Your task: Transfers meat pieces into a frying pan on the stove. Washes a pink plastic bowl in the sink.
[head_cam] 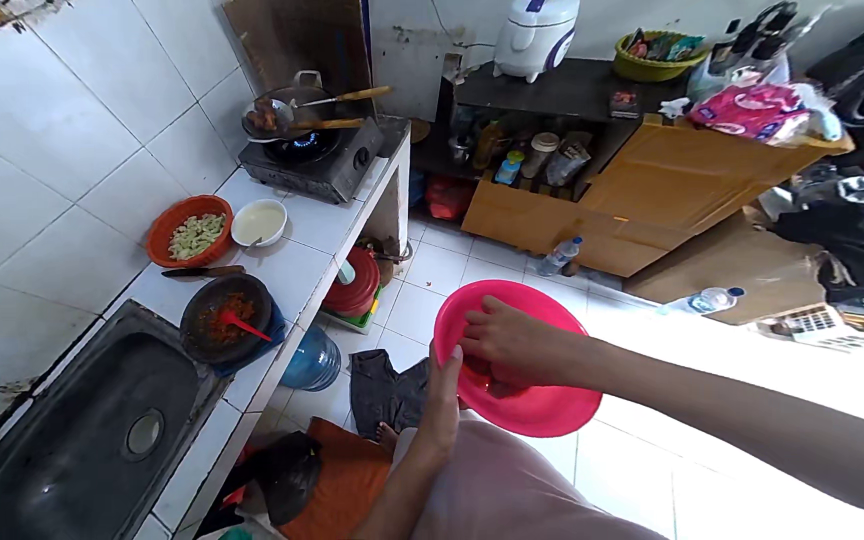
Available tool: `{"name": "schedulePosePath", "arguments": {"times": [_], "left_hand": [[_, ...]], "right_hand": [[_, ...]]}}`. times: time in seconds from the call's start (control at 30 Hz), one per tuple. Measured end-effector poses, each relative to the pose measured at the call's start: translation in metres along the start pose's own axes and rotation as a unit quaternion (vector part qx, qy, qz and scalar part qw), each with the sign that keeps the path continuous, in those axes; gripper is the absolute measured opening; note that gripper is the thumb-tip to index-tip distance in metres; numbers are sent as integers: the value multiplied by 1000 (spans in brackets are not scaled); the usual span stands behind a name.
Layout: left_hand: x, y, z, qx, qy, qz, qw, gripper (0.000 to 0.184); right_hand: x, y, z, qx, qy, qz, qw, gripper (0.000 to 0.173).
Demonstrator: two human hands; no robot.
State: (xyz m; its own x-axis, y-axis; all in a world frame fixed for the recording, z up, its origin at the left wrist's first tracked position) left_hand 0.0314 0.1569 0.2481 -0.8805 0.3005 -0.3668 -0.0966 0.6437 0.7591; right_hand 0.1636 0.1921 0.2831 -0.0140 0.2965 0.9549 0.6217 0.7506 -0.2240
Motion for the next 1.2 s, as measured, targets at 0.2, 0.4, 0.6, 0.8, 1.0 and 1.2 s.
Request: {"name": "schedulePosePath", "arguments": {"times": [0.2,0.4,0.6,0.8,1.0,1.2], "left_hand": [[4,0,0,-10,10,2,1000,56],[9,-2,5,-5,19,3,1000,57],[15,9,12,-26,42,-23,998,57],[16,29,16,-49,67,-64,994,47],[26,44,33,-45,77,-75,993,50],[44,61,52,-61,83,-85,991,50]], "right_hand": [[3,6,4,-4,-11,1,1000,39],[-1,11,11,8,-29,11,999,33],[41,29,8,-9,27,78,997,24],[73,39,11,-9,67,29,997,15],[106,47,24,-28,59,-18,998,20],[140,55,41,-26,73,-26,997,19]]}}
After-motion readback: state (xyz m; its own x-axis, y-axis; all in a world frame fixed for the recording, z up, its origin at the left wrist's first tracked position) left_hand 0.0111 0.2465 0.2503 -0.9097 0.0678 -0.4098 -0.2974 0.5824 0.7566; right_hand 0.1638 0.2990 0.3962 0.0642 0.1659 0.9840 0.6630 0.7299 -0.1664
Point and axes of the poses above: each hand's wrist, its own z-axis towards the middle knuckle, its own x-axis out of the back of the hand, y = z × x, the point moved 4 cm from there along z, towards the middle knuckle, and after that the axes turned 7 degrees about x, right-handed, at the moved point
